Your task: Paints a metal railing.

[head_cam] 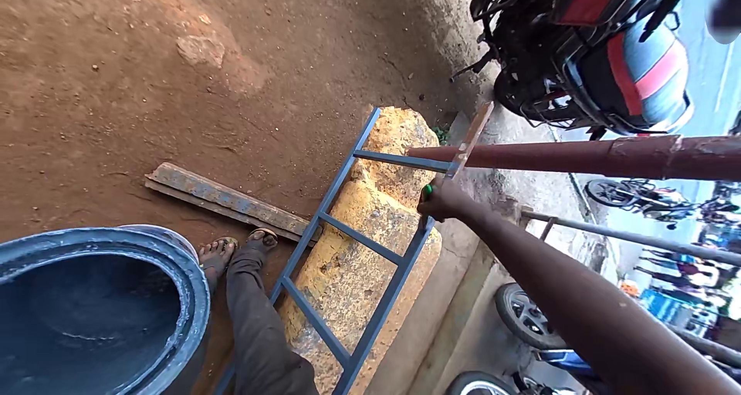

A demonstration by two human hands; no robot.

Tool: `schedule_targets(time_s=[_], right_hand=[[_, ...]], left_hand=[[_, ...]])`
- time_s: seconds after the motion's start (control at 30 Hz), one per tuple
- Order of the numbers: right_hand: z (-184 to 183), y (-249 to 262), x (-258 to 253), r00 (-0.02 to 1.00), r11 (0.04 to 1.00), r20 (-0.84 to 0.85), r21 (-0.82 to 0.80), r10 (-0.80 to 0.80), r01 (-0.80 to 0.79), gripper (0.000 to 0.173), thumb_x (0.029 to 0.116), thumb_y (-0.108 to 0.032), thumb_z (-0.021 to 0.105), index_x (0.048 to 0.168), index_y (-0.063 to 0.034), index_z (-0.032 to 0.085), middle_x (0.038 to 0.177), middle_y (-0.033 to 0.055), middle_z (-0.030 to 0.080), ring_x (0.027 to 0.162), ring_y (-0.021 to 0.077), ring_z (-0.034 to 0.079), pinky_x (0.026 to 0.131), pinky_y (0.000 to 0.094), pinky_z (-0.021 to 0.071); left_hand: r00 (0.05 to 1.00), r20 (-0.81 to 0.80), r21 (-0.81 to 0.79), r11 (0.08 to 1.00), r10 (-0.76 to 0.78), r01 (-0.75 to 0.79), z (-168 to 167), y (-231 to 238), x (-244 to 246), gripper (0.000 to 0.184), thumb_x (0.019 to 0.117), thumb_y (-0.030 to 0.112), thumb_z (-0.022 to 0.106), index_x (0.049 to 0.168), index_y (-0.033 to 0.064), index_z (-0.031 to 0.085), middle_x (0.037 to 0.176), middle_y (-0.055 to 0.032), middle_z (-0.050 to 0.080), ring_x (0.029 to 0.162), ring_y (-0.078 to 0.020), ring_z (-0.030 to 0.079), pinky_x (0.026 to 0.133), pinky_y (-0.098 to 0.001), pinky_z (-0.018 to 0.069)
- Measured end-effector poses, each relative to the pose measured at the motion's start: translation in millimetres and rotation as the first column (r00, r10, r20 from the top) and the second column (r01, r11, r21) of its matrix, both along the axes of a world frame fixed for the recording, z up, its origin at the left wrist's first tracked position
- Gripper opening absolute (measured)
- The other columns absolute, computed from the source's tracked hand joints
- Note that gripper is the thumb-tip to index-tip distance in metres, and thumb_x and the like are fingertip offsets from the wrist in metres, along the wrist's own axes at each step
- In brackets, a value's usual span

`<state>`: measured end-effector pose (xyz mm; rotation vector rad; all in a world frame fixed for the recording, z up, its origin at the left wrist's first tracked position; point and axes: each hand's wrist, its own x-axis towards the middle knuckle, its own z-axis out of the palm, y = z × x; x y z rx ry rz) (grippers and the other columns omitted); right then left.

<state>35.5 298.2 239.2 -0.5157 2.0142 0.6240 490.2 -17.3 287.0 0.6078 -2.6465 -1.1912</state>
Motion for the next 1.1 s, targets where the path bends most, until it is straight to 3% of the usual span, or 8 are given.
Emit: schedule_targets(time_s=[0.13, 0.23, 0.37, 0.53, 0.67, 0.87, 1.0, 1.1], right_hand=[[5, -21, -46, 0.949, 0.977, -0.252, 0.046, -0.191, 0.209, 0.037, 0.0916, -0.028, 0.074, 0.092, 0.0091, 0.066, 0.097, 0.032, 0.067, 0.094, 0.0486, 0.067, 0.079, 0.0687, 0.0514], [4, -25, -50, 0.926, 0.997, -0.377, 0.046, -0.038, 0.06, 0.038, 0.0901, -0.03, 0.073, 0.093, 0.0066, 0.065, 0.102, 0.0325, 0.066, 0.1, 0.0505, 0.067, 0.075, 0.0693, 0.0524], [4, -20, -3, 0.964, 0.993, -0.236, 0.038, 0.121, -0.115, 0.027, 0.0903, -0.024, 0.069, 0.087, 0.0027, 0.067, 0.094, 0.0274, 0.068, 0.095, 0.0485, 0.068, 0.072, 0.0675, 0.0521], [16, -14, -46, 0.949, 0.978, -0.244, 0.017, -0.197, 0.208, 0.033, 0.0902, -0.026, 0.074, 0.087, 0.0065, 0.066, 0.089, 0.0282, 0.067, 0.084, 0.0449, 0.068, 0.074, 0.067, 0.0521], [22, -5, -68, 0.899, 0.999, -0.437, -0.053, -0.019, -0.005, 0.032, 0.0924, -0.029, 0.069, 0.089, 0.0025, 0.068, 0.097, 0.0314, 0.068, 0.097, 0.0518, 0.067, 0.073, 0.0719, 0.0498], [7, -2, 6, 1.0, 1.0, -0.001, 0.024, -0.005, 0.005, 0.027, 0.0901, -0.025, 0.073, 0.076, -0.0021, 0.069, 0.078, 0.018, 0.068, 0.075, 0.0362, 0.068, 0.067, 0.0607, 0.0519], [18, -12, -52, 0.934, 0.983, -0.314, 0.016, -0.169, 0.183, 0.037, 0.092, -0.028, 0.073, 0.091, 0.0087, 0.067, 0.097, 0.0329, 0.067, 0.096, 0.0506, 0.067, 0.079, 0.0712, 0.0503], [18, -7, -70, 0.881, 0.999, -0.471, -0.028, -0.05, 0.042, 0.032, 0.0908, -0.028, 0.069, 0.092, 0.0031, 0.067, 0.102, 0.0324, 0.066, 0.102, 0.0519, 0.066, 0.075, 0.0712, 0.0505]], left_hand=[[0.999, 0.044, 0.103, 0.994, -0.031, 0.026, 0, -6, 14, 0.039, 0.0914, 0.016, 0.077, 0.123, -0.004, 0.065, 0.12, -0.0189, 0.07, 0.115, -0.0127, 0.067, 0.104, -0.0264, 0.0491], [1.0, 0.011, 0.088, 0.996, -0.02, 0.019, 10, -6, -2, 0.037, 0.0887, 0.015, 0.079, 0.117, -0.0063, 0.067, 0.114, -0.0177, 0.073, 0.109, -0.0087, 0.069, 0.101, -0.0212, 0.0499], [0.999, 0.033, 0.127, 0.992, -0.006, 0.001, 16, -2, -9, 0.036, 0.0889, 0.012, 0.078, 0.116, -0.008, 0.067, 0.113, -0.0191, 0.073, 0.108, -0.0102, 0.07, 0.099, -0.0213, 0.0507], [0.993, 0.023, 0.066, 0.991, 0.12, -0.121, 11, 7, -27, 0.03, 0.0833, 0.015, 0.08, 0.104, -0.0058, 0.073, 0.095, -0.0026, 0.077, 0.092, 0.0078, 0.069, 0.089, -0.008, 0.0505], [0.991, 0.131, 0.107, 0.994, -0.019, 0.005, 9, 2, 5, 0.033, 0.0931, 0.014, 0.074, 0.119, -0.0064, 0.068, 0.116, -0.0203, 0.072, 0.111, -0.0127, 0.069, 0.102, -0.0253, 0.05], [0.986, 0.168, 0.199, 0.98, -0.007, -0.027, 6, 5, 6, 0.035, 0.0922, 0.016, 0.076, 0.119, -0.0054, 0.067, 0.118, -0.0195, 0.071, 0.113, -0.0131, 0.068, 0.104, -0.0262, 0.0492], [0.845, 0.521, 0.357, 0.93, -0.115, -0.093, 34, 2, -45, 0.034, 0.0942, 0.011, 0.068, 0.109, -0.0186, 0.065, 0.103, -0.0264, 0.071, 0.096, -0.0175, 0.069, 0.095, -0.0208, 0.0479], [0.733, 0.673, 0.343, 0.919, -0.098, -0.193, 60, 4, -75, 0.028, 0.095, 0.003, 0.065, 0.108, -0.0215, 0.065, 0.105, -0.0312, 0.07, 0.097, -0.0219, 0.067, 0.097, -0.0196, 0.0446]])
